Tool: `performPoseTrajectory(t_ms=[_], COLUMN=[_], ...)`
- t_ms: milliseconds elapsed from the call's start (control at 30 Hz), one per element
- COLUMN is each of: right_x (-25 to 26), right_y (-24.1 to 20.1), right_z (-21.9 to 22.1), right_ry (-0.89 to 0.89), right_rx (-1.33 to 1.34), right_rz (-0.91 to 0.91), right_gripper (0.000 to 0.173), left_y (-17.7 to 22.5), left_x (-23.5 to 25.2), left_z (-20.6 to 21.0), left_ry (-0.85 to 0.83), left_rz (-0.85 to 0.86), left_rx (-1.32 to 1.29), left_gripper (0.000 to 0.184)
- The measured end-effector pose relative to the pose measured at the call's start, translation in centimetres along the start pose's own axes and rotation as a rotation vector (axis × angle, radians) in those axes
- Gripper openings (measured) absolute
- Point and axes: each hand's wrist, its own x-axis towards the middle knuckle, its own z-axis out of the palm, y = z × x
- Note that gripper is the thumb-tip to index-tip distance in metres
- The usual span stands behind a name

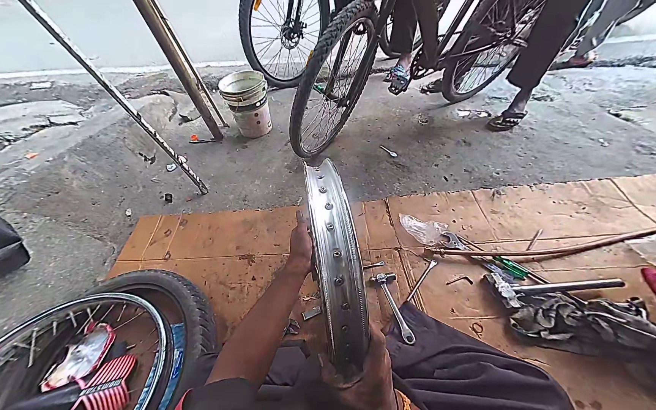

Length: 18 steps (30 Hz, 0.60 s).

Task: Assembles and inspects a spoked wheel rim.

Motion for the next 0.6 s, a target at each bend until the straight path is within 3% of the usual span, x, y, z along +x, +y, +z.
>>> performPoseTrajectory(t_ms=[333,433,533,600], right_x=[-0.3,-0.4,-0.7,-0.7], right_y=[-0.5,-0.4,-0.3,-0.4], right_z=[0.3,0.5,0.0,-0.8], right_ry=[-0.086,-0.062,-0.045,-0.048], right_rx=[0.103,0.119,0.062,-0.005], right_rz=[-0.002,-0.002,0.022,0.062], right_gripper=[0.086,0.086,0.09,0.094], left_y=[1.9,2.4,5.9,4.6], left_x=[-1.7,-2.2,-5.4,-6.8], left_z=[-0.2,0.2,1.2,-0.3], left_ry=[-0.04,-0.008,0.089,-0.032], left_rz=[-0.019,0.012,-0.061,0.037], left_rx=[-0.068,-0.06,0.172,0.435], left_gripper=[0.047,0.047,0.037,0.034])
